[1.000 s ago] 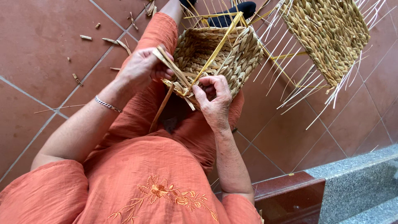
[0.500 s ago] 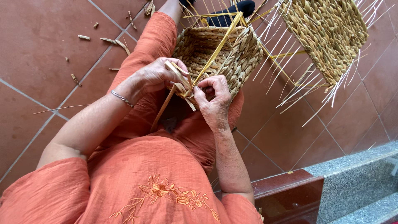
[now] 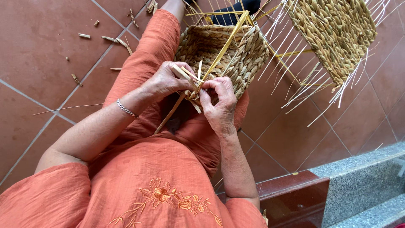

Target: The person sits on the floor weaving a water hyacinth basket. They trim excess strands with scissors, fold and tuck woven strips along the rim, and insert thin wooden sticks to secure the basket edge, working around the rim section by section.

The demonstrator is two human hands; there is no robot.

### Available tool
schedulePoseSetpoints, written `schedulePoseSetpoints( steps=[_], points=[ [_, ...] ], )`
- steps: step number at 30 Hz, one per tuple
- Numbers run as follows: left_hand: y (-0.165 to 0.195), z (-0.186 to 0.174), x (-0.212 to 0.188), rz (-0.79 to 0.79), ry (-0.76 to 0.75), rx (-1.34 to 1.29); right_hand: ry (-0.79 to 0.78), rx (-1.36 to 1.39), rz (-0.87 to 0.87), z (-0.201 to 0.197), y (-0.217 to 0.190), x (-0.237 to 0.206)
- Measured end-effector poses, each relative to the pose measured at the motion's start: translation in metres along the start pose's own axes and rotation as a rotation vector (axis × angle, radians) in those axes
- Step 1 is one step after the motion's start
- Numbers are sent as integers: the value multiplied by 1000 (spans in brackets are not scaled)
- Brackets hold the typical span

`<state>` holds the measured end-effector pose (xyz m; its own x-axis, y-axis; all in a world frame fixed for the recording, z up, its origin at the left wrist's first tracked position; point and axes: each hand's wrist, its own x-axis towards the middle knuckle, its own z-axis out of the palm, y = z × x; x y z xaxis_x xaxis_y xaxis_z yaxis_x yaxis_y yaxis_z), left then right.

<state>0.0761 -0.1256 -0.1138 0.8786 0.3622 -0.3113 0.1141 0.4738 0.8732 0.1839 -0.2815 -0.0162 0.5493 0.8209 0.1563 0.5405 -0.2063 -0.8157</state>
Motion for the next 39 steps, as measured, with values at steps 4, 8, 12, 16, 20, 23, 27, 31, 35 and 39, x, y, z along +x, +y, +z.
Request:
schedulePoseSetpoints(
  steps=[4,8,12,16,20,23,27,31,35,39],
  points=[
    [5,-4,-8,-1,-57,-204,-21,-107,-110,-5,-3,2],
    [11,-10,-10,-46,-124,-134,-38,-236,-188,-10,-7,3],
    [9,-5,-3,88,-125,-134,-55,-358,-283,-13,-11,7],
    [3,-1,-2,47,-58,-61,-130,-342,-320,-18,-12,17],
    [0,-3,-3,-8,-51,-105,-175,-464,-470,-18,-11,26],
    [-2,-5,-3,-36,-90,-259,-178,-485,-462,-18,-9,30],
    [-3,-6,-5,-10,-163,-336,-154,-331,-376,-35,-8,27],
    [-1,-5,-8,0,-207,-307,-83,-186,-173,-57,-14,2],
    [4,-3,-10,6,-196,-225,28,-318,-239,-81,-13,-10],
    [7,0,-10,34,-225,-170,12,-337,-189,-86,-9,-22]
  ],
)
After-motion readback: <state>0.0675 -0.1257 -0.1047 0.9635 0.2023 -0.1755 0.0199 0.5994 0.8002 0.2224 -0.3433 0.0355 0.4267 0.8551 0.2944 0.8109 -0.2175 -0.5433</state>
